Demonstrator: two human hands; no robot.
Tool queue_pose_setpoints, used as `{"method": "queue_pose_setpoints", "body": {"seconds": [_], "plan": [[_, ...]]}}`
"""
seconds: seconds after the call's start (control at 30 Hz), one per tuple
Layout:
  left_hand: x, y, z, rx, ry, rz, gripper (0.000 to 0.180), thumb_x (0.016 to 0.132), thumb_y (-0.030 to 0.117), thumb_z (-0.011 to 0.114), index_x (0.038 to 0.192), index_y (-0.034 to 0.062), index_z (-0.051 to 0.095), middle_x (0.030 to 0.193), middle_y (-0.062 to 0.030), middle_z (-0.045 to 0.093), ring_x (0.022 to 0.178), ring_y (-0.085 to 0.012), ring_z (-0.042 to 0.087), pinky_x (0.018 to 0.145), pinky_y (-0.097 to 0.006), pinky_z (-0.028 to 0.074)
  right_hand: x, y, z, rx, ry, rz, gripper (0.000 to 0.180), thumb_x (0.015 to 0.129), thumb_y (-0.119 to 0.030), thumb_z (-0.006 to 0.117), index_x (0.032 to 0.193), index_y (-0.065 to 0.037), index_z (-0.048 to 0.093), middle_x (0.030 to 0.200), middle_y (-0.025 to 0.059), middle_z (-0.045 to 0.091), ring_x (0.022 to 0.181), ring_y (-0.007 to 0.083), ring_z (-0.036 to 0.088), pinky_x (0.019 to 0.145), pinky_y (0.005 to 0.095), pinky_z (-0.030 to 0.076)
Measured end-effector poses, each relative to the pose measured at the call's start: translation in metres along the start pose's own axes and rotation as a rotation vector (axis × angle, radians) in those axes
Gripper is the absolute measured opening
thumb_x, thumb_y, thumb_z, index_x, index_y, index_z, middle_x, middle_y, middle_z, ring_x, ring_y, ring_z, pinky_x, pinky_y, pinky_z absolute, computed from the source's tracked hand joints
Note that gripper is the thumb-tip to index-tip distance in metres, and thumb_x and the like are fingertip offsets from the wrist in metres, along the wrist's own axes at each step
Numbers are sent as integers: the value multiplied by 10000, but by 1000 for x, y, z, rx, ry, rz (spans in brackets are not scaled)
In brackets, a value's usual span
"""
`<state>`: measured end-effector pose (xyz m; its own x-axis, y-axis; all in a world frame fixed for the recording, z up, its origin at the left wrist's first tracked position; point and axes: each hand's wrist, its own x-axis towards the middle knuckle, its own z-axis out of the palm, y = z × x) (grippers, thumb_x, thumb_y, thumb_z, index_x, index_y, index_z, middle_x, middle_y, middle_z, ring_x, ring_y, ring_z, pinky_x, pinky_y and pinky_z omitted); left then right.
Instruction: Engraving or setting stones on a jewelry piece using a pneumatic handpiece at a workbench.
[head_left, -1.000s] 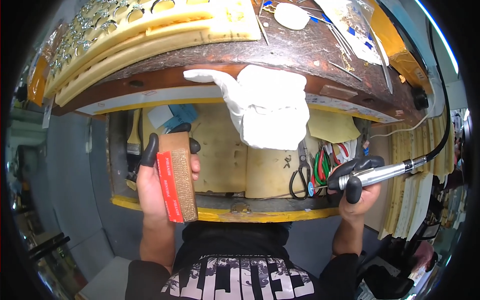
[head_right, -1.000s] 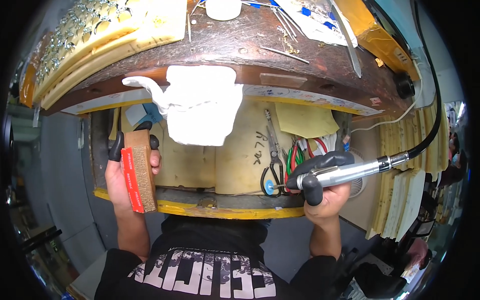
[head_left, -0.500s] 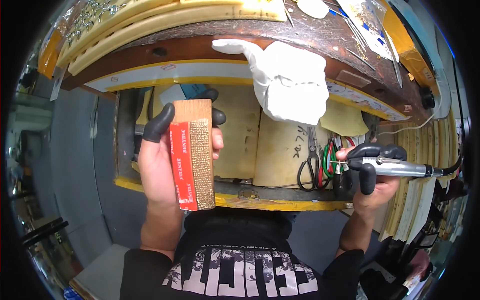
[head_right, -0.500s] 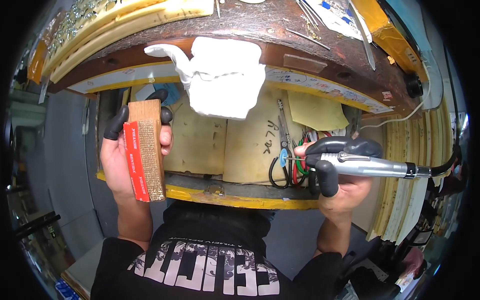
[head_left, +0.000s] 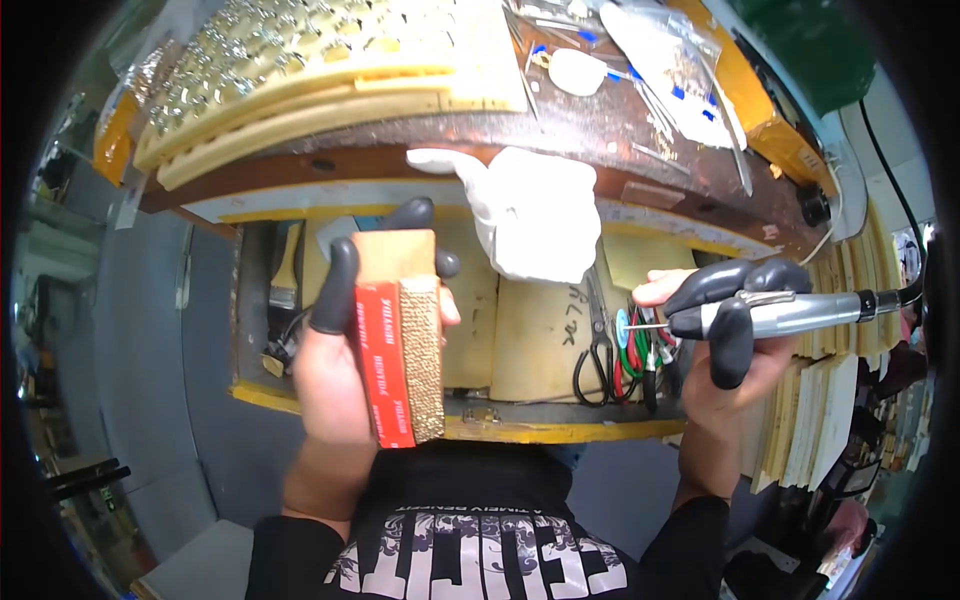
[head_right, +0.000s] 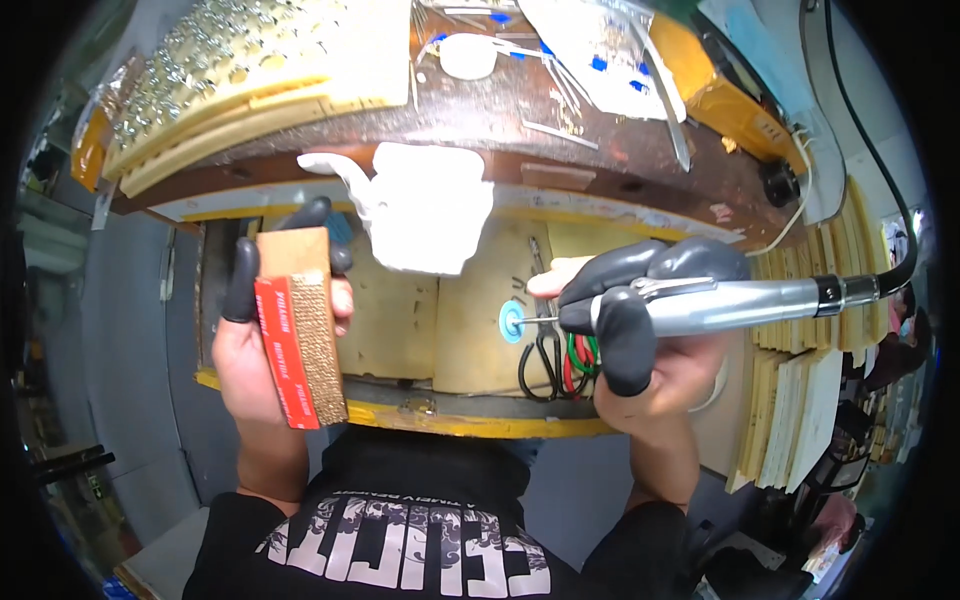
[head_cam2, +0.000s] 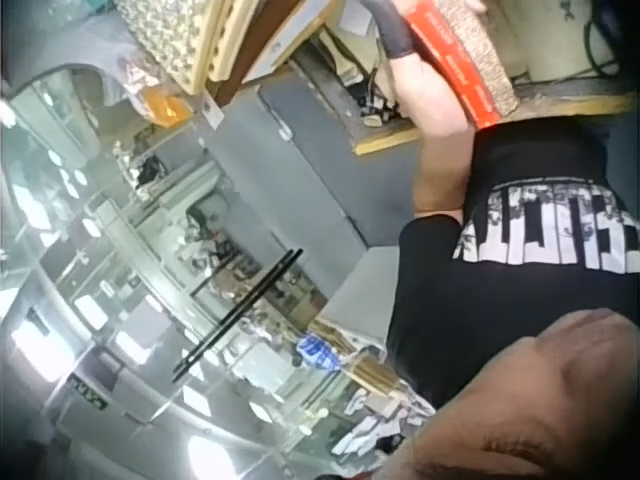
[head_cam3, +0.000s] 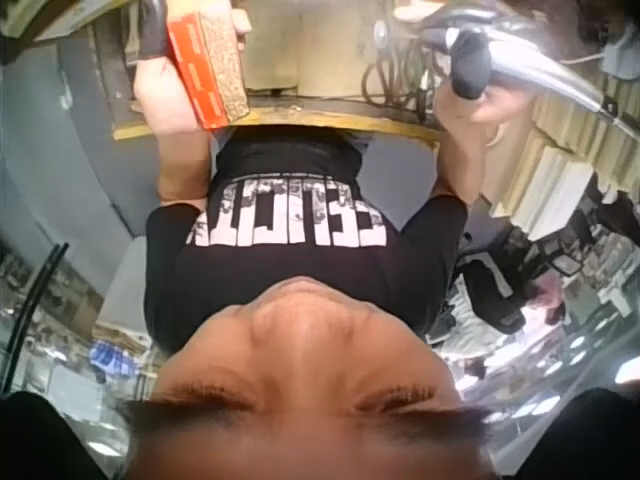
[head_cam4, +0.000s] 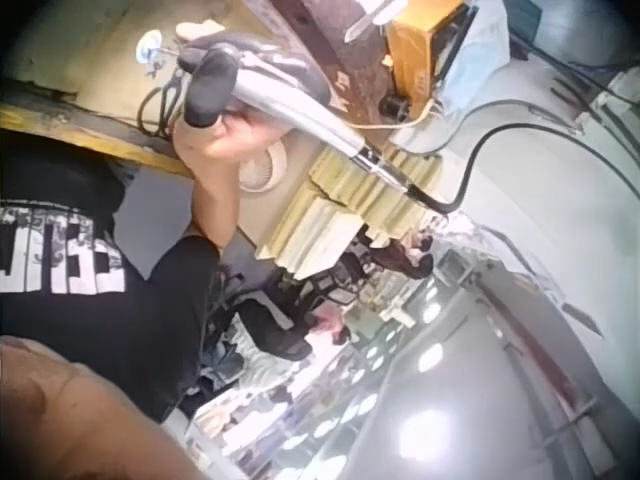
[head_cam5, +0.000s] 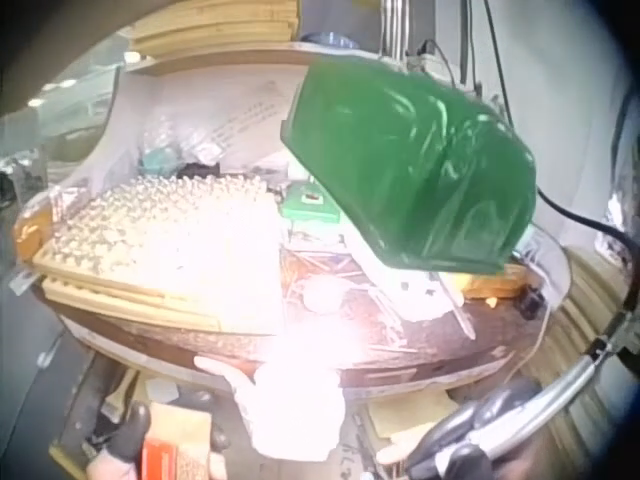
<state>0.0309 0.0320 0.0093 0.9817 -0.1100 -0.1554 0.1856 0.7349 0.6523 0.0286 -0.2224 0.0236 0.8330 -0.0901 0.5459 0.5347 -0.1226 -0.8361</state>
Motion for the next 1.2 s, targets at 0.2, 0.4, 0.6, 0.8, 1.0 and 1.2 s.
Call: {"method": "queue_pose_setpoints", "body": {"seconds": [0.2, 0.4, 0.6, 0.8, 1.0, 1.2], "plan": [[3, -1, 5, 6, -79, 11, 596, 1061, 458, 390, 1364, -37, 525, 1026, -138, 642, 846, -189, 622, 774, -280, 469, 12, -8, 14, -13, -32, -77, 338, 983, -295, 602, 1099, -59, 388, 731, 156, 605, 649, 265, 657, 691, 460, 595], [5, -1, 11, -2, -38, -21, 609, 1052, 481, 392, 1346, -28, 550, 1011, -129, 650, 839, -180, 622, 765, -274, 464, 18, -11, 16, 2, -110, -71, 340, 985, -282, 581, 1090, -62, 344, 727, 160, 621, 672, 276, 677, 693, 477, 595], [5, -3, 20, -21, -5, -31, 597, 1059, 492, 357, 1343, 8, 558, 938, -119, 667, 819, -159, 623, 724, -262, 473, 18, -12, 22, 73, -151, -47, 336, 994, -249, 557, 1100, -57, 302, 744, 176, 623, 701, 304, 688, 733, 488, 589], [2, -4, 19, 40, 4, -34, 603, 1061, 513, 322, 1311, 23, 570, 874, -141, 674, 775, -150, 621, 734, -263, 481, 19, -13, 23, 92, -339, -52, 327, 990, -138, 570, 1151, -24, 310, 865, 222, 638, 812, 337, 707, 785, 522, 585], [4, -6, 21, 81, 60, -41, 587, 1053, 512, 335, 1314, 41, 569, 855, -145, 660, 751, -184, 636, 660, -271, 496, 18, -13, 30, 141, -331, -28, 323, 1012, -152, 538, 1167, -19, 289, 899, 245, 654, 853, 339, 708, 833, 532, 570], [4, -6, 21, 58, 55, -33, 622, 1058, 524, 332, 1285, -3, 569, 873, -147, 674, 824, -191, 649, 781, -298, 509, 16, -21, 23, 39, -455, -59, 310, 1020, -153, 517, 1127, -48, 245, 976, 280, 671, 890, 325, 711, 859, 474, 572]]}}
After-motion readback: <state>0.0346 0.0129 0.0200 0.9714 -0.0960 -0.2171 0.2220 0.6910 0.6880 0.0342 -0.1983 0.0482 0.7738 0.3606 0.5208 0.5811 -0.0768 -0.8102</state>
